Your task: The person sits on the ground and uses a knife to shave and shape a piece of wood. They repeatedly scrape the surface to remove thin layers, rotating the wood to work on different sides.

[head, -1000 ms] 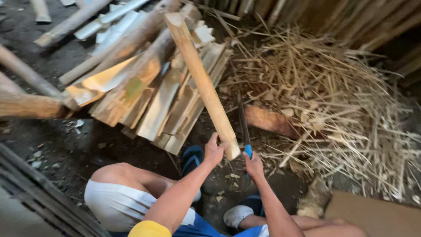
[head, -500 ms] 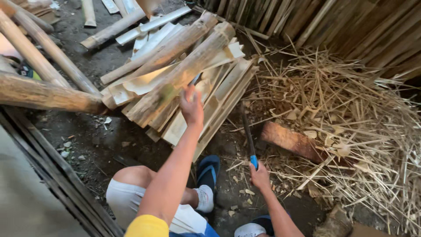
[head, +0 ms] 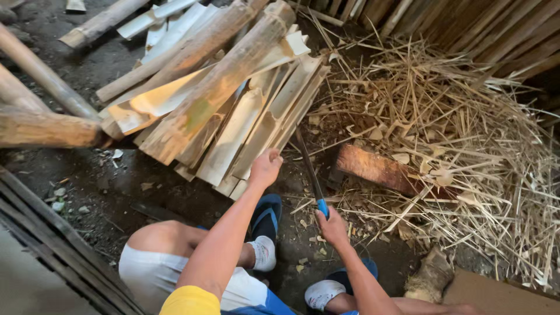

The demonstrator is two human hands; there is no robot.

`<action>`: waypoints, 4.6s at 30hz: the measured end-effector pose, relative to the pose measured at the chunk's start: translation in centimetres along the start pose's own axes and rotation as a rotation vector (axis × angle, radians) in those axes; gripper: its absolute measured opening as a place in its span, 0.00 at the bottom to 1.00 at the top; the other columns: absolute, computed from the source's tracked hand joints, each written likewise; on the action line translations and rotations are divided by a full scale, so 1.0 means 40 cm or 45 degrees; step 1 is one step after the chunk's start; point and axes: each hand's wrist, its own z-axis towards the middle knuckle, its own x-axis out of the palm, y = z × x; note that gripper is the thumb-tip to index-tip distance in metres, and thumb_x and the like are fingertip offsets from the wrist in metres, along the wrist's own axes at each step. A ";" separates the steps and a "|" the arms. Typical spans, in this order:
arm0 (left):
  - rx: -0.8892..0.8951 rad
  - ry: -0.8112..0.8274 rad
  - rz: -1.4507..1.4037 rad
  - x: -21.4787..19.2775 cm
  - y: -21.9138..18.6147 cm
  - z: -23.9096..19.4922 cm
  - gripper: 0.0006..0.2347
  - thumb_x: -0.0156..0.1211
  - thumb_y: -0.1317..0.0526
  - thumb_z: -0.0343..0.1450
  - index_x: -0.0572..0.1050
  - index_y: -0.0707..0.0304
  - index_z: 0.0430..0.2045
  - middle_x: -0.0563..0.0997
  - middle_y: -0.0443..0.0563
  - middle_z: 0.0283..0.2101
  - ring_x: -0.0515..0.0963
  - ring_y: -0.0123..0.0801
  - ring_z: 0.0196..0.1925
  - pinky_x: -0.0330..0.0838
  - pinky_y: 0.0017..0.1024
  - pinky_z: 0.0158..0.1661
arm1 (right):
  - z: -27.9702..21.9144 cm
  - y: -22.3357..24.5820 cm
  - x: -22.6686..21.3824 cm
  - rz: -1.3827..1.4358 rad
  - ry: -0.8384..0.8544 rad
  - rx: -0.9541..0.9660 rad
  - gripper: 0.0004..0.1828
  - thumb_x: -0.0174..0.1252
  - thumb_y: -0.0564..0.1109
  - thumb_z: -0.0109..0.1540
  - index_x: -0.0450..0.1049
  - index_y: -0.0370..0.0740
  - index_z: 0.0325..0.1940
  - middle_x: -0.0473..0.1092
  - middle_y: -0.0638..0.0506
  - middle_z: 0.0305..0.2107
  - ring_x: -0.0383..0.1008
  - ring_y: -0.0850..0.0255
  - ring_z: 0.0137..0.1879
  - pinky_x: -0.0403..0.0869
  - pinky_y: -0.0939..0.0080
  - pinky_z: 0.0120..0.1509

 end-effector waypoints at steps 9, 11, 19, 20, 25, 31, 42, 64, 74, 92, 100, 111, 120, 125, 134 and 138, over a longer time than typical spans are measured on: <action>0.236 -0.030 0.410 -0.015 -0.072 0.001 0.17 0.61 0.61 0.70 0.74 0.62 0.55 0.78 0.64 0.53 0.77 0.60 0.53 0.71 0.49 0.51 | 0.029 0.124 -0.032 0.312 0.049 0.104 0.15 0.59 0.54 0.65 0.70 0.39 0.36 0.69 0.51 0.18 0.70 0.62 0.23 0.70 0.56 0.29; 0.328 -0.106 0.406 -0.033 -0.096 0.021 0.18 0.61 0.62 0.71 0.73 0.60 0.56 0.78 0.63 0.53 0.77 0.60 0.53 0.71 0.49 0.51 | 0.033 0.148 -0.038 0.312 0.050 0.078 0.16 0.59 0.53 0.65 0.69 0.39 0.35 0.68 0.52 0.18 0.68 0.63 0.22 0.69 0.57 0.28; 0.581 -0.509 0.887 -0.238 -0.121 0.198 0.28 0.66 0.63 0.67 0.66 0.57 0.65 0.68 0.63 0.67 0.66 0.59 0.67 0.62 0.49 0.64 | 0.048 0.265 -0.055 0.410 0.088 0.022 0.15 0.58 0.53 0.66 0.67 0.40 0.35 0.67 0.54 0.17 0.67 0.65 0.19 0.68 0.59 0.24; 0.616 -0.625 1.041 -0.273 -0.119 0.226 0.29 0.66 0.63 0.68 0.66 0.54 0.66 0.65 0.62 0.70 0.62 0.56 0.74 0.57 0.50 0.70 | 0.052 0.281 -0.057 0.451 0.107 0.032 0.15 0.57 0.53 0.66 0.67 0.41 0.35 0.66 0.54 0.17 0.67 0.65 0.19 0.68 0.59 0.23; 0.044 -0.354 1.200 -0.423 -0.092 0.290 0.43 0.72 0.53 0.61 0.53 0.60 0.70 0.53 0.61 0.73 0.51 0.51 0.74 0.47 0.55 0.67 | 0.055 0.342 -0.051 0.519 0.118 0.011 0.14 0.58 0.52 0.66 0.67 0.40 0.36 0.66 0.54 0.17 0.65 0.67 0.19 0.66 0.61 0.23; 0.109 -0.402 1.147 -0.339 -0.169 0.227 0.47 0.76 0.47 0.57 0.53 0.64 0.67 0.57 0.73 0.65 0.57 0.65 0.67 0.58 0.58 0.57 | 0.015 0.393 -0.072 0.569 0.026 0.006 0.13 0.58 0.50 0.65 0.68 0.39 0.36 0.67 0.55 0.18 0.67 0.67 0.20 0.68 0.62 0.24; 0.699 -0.056 -0.672 0.047 -0.377 -0.080 0.41 0.71 0.57 0.65 0.50 0.63 0.72 0.63 0.63 0.68 0.67 0.50 0.69 0.64 0.45 0.67 | -0.069 0.233 -0.209 0.570 -0.320 0.058 0.15 0.59 0.52 0.65 0.68 0.38 0.37 0.68 0.53 0.18 0.69 0.66 0.21 0.69 0.60 0.24; 1.346 -0.082 -0.538 0.220 -0.819 -0.216 0.32 0.71 0.58 0.72 0.57 0.64 0.66 0.66 0.56 0.59 0.69 0.44 0.60 0.66 0.40 0.63 | -0.294 0.305 -0.533 0.308 -0.642 -0.269 0.18 0.50 0.45 0.68 0.61 0.37 0.60 0.75 0.40 0.26 0.78 0.42 0.29 0.73 0.43 0.33; 1.409 -0.269 -0.477 0.226 -0.811 -0.199 0.32 0.65 0.53 0.74 0.54 0.66 0.69 0.63 0.59 0.59 0.65 0.46 0.64 0.59 0.45 0.67 | -0.236 0.313 -0.522 0.099 -0.444 -0.170 0.15 0.53 0.46 0.70 0.60 0.37 0.54 0.71 0.36 0.22 0.74 0.36 0.29 0.67 0.38 0.33; 1.343 -0.313 -0.511 0.269 -0.788 -0.162 0.31 0.57 0.51 0.74 0.51 0.62 0.69 0.61 0.57 0.61 0.66 0.38 0.62 0.70 0.42 0.62 | -0.082 0.130 -0.335 0.129 -0.561 -0.174 0.19 0.52 0.51 0.68 0.60 0.34 0.53 0.72 0.32 0.25 0.74 0.30 0.32 0.69 0.34 0.36; 1.349 -0.270 -0.581 0.244 -0.772 -0.140 0.30 0.58 0.50 0.75 0.53 0.63 0.68 0.62 0.56 0.58 0.65 0.41 0.63 0.64 0.42 0.64 | 0.019 0.014 -0.340 -0.015 -0.336 0.089 0.21 0.51 0.55 0.69 0.60 0.35 0.54 0.73 0.32 0.25 0.75 0.33 0.30 0.71 0.35 0.33; 1.371 -0.263 -0.619 0.268 -0.806 -0.119 0.31 0.60 0.53 0.75 0.53 0.64 0.69 0.63 0.56 0.62 0.66 0.41 0.65 0.62 0.37 0.64 | 0.118 0.019 -0.311 -0.038 -0.457 0.021 0.19 0.50 0.54 0.70 0.60 0.36 0.50 0.71 0.37 0.20 0.73 0.39 0.25 0.70 0.41 0.28; 1.313 -0.235 -0.607 0.247 -0.793 -0.158 0.30 0.60 0.55 0.75 0.53 0.67 0.69 0.65 0.59 0.61 0.68 0.43 0.64 0.62 0.38 0.65 | 0.060 0.080 -0.387 0.188 -0.726 -0.260 0.17 0.52 0.48 0.69 0.61 0.33 0.54 0.74 0.33 0.28 0.76 0.33 0.31 0.70 0.38 0.31; 1.362 -0.207 -0.653 0.263 -0.794 -0.144 0.31 0.60 0.56 0.75 0.53 0.67 0.69 0.63 0.58 0.61 0.67 0.43 0.64 0.62 0.38 0.64 | 0.147 -0.105 -0.233 0.079 -0.431 0.121 0.28 0.50 0.52 0.68 0.56 0.32 0.66 0.73 0.30 0.30 0.75 0.32 0.34 0.72 0.37 0.36; 1.373 0.020 -0.955 0.151 -0.729 -0.124 0.28 0.58 0.56 0.75 0.57 0.71 0.68 0.61 0.59 0.72 0.69 0.42 0.65 0.67 0.38 0.65 | 0.097 -0.089 -0.252 -0.006 -0.184 0.297 0.33 0.49 0.54 0.69 0.54 0.27 0.69 0.73 0.29 0.34 0.77 0.32 0.38 0.73 0.36 0.40; 1.305 0.193 -0.903 0.131 -0.677 -0.179 0.29 0.58 0.56 0.75 0.57 0.70 0.69 0.60 0.58 0.72 0.68 0.40 0.64 0.63 0.37 0.67 | -0.094 0.147 -0.354 0.142 -0.236 0.101 0.26 0.50 0.49 0.70 0.57 0.30 0.67 0.72 0.32 0.29 0.74 0.34 0.32 0.68 0.37 0.34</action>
